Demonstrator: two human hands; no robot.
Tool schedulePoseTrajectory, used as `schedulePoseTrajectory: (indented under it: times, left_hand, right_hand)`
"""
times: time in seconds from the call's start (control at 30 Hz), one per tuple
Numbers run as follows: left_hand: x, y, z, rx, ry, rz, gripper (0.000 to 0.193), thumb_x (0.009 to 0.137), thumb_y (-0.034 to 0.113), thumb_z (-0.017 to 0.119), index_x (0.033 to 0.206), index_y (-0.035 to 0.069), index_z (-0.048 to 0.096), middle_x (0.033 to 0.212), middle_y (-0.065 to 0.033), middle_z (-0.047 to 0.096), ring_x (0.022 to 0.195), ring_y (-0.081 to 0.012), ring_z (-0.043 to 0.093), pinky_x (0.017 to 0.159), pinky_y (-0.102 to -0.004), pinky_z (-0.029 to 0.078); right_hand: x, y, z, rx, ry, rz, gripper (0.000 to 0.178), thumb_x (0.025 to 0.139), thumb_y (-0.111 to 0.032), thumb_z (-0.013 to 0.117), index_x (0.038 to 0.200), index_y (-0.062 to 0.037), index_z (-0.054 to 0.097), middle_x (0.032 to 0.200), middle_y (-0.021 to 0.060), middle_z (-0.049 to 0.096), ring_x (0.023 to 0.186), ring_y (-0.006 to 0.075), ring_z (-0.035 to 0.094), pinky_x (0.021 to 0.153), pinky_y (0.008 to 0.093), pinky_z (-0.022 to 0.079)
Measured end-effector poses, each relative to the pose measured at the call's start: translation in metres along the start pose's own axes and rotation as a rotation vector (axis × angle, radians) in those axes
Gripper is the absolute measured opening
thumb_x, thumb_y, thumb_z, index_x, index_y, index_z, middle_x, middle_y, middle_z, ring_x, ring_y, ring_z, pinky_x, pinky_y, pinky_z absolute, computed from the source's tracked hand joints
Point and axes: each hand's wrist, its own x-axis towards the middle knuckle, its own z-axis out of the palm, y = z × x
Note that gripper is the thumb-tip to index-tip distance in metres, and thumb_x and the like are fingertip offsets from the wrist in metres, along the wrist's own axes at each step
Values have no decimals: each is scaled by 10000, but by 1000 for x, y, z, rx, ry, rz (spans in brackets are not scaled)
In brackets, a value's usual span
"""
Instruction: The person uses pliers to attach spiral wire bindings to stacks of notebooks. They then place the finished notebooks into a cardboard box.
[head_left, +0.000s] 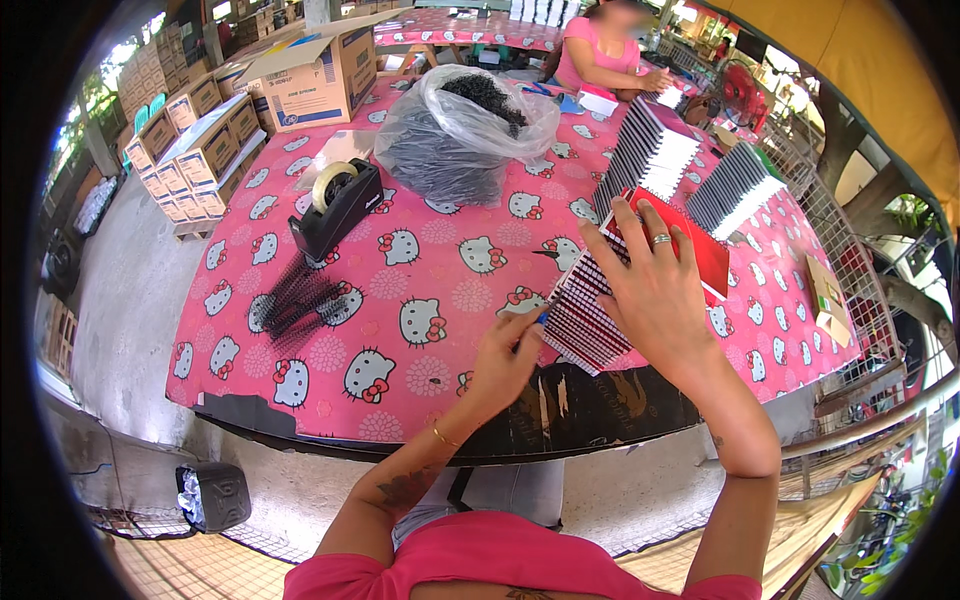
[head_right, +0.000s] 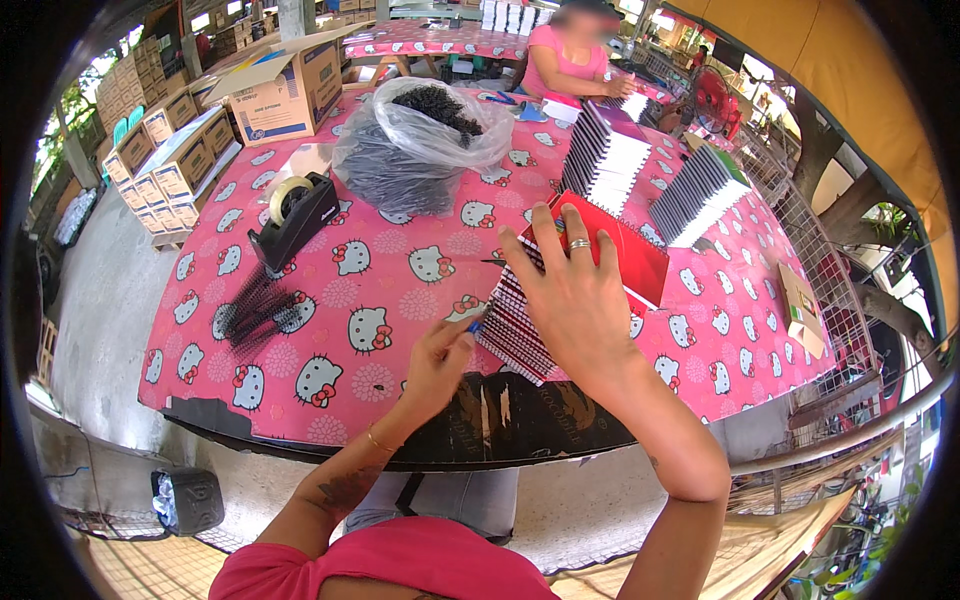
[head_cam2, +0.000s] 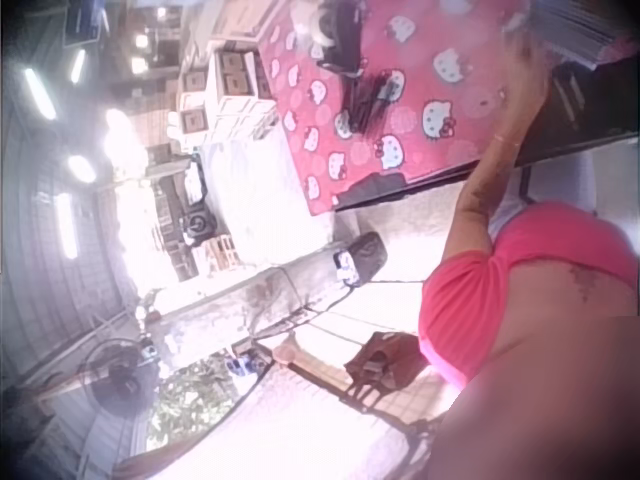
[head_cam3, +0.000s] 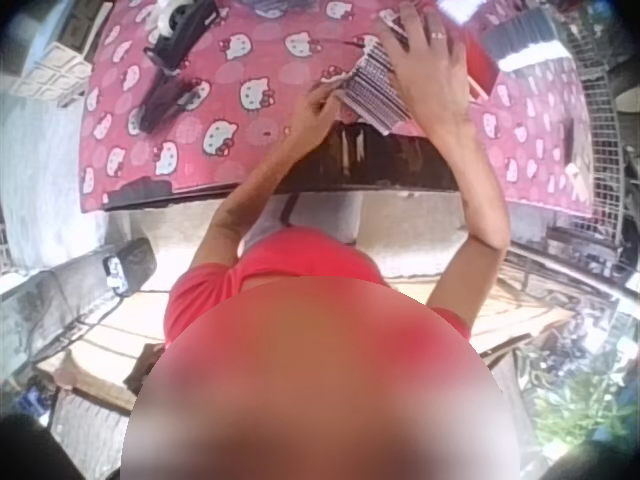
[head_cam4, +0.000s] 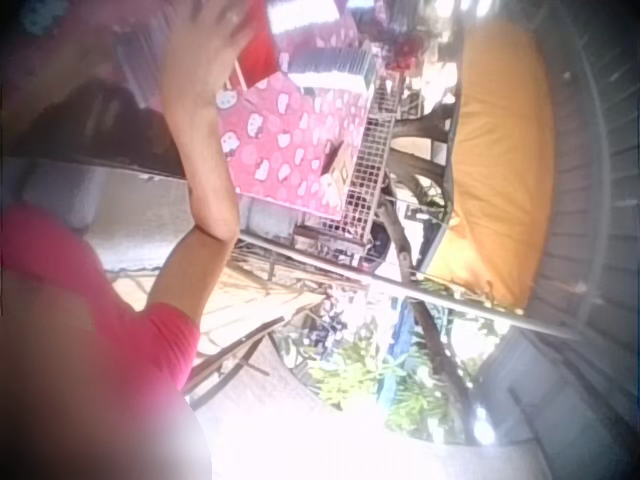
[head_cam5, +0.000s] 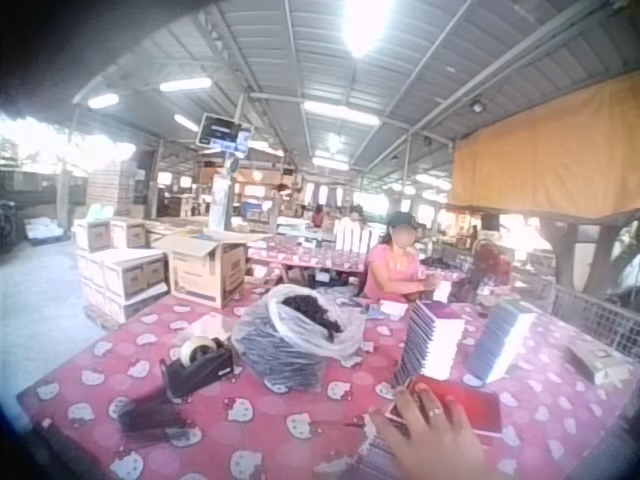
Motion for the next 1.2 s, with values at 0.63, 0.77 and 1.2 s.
schedulePoseTrajectory:
  times: [0.63, 0.77, 1.2]
  left_hand:
    - [2, 0, -10, -33, -91, -140, 350, 986, 275, 467, 1102, -24, 608, 922, -119, 654, 743, -203, 645, 707, -321, 524]
    - [-2, -1, -9, 43, -78, -100, 356, 983, 276, 471, 1114, -29, 599, 957, -135, 658, 760, -222, 655, 712, -334, 531]
    - [-2, 6, -8, -421, -55, -286, 363, 977, 287, 473, 1096, -45, 561, 959, -173, 660, 804, -256, 679, 704, -364, 575]
  right_hand:
    - [-2, 0, 0, 10, -7, -3, 566, 760, -103, 666, 1304, -129, 515, 1350, 179, 445, 1226, 395, 499, 951, 526, 447]
    - [-2, 0, -1, 13, -17, 1, 562, 755, -105, 669, 1297, -128, 523, 1350, 179, 443, 1227, 396, 496, 949, 525, 447]
    - [-2, 0, 2, 3, 8, 1, 538, 775, -112, 648, 1299, -130, 526, 1338, 176, 451, 1223, 391, 499, 936, 523, 453]
